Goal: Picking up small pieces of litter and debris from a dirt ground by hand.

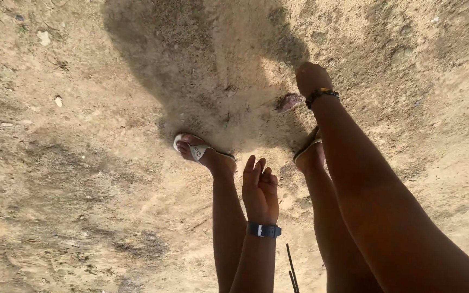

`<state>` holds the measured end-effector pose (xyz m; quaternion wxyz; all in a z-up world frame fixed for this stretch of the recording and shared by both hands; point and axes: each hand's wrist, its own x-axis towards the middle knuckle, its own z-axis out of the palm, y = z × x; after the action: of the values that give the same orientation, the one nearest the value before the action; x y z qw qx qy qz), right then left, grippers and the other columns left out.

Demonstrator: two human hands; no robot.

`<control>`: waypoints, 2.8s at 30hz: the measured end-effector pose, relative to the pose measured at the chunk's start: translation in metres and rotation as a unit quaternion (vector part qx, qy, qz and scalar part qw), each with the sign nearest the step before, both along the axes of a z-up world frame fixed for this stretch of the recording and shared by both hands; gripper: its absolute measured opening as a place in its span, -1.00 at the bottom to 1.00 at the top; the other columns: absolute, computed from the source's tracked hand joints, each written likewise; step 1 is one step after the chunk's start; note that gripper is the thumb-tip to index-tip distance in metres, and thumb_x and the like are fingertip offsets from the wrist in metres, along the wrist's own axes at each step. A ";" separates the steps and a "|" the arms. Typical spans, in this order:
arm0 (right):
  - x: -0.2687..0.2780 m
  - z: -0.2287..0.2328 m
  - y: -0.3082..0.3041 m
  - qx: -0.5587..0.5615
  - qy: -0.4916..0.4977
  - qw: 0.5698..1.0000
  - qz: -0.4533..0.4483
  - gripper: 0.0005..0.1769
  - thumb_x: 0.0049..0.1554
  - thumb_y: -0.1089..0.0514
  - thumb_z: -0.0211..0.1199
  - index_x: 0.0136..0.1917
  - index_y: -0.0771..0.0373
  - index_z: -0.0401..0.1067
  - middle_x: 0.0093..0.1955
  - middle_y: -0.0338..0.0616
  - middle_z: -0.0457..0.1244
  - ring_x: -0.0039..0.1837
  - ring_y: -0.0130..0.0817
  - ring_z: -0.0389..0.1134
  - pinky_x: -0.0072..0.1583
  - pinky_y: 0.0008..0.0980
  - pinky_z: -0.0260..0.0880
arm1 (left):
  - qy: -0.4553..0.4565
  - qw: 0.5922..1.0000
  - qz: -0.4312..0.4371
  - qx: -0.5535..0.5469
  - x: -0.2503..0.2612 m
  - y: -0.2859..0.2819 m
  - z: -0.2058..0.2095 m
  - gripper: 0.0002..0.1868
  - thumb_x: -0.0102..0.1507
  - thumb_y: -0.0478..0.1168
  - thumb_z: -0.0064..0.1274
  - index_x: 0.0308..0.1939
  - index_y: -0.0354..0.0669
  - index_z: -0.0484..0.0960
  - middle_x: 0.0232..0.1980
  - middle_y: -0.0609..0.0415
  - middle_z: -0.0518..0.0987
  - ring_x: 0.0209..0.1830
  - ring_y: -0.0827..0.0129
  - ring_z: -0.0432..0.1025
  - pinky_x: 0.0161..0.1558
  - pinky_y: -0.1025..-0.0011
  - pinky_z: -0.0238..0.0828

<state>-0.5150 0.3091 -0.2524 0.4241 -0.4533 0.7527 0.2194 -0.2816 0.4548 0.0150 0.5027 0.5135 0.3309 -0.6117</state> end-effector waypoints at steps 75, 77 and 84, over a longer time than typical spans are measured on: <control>-0.007 0.232 0.063 -0.199 -0.161 0.913 -0.317 -0.70 0.14 -0.04 0.45 -0.15 0.22 0.50 -0.21 -0.24 0.40 -0.15 -0.46 0.44 -0.08 -0.44 0.45 | -0.136 0.969 -0.203 -0.026 0.018 -0.029 0.034 -0.66 0.40 -0.30 0.00 0.28 -0.07 0.47 0.06 0.11 0.56 -0.17 0.48 0.44 -0.22 0.51 0.43; -0.024 0.240 0.078 -0.209 -0.148 0.903 -0.344 -0.67 0.15 -0.05 0.44 -0.18 0.23 0.47 -0.25 -0.25 0.36 -0.19 -0.46 0.41 -0.12 -0.42 0.43 | -0.131 0.961 -0.242 -0.026 -0.002 -0.037 0.057 -0.65 0.40 -0.29 0.01 0.28 -0.06 0.48 0.07 0.12 0.56 -0.16 0.48 0.45 -0.21 0.51 0.44; -0.092 0.278 0.115 -0.220 -0.112 0.884 -0.396 -0.74 0.13 0.09 0.38 -0.22 0.27 0.39 -0.36 -0.19 0.24 -0.30 -0.35 0.23 -0.21 -0.33 0.28 | -0.124 0.935 -0.328 -0.060 -0.082 -0.068 0.119 -0.64 0.39 -0.26 0.00 0.29 -0.07 0.48 0.10 0.12 0.57 -0.15 0.49 0.46 -0.17 0.49 0.45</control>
<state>-0.6066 0.4245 0.0252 0.4465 -0.2203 0.8462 -0.1898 -0.3641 0.3865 0.1339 0.3414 0.6343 0.0420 -0.6923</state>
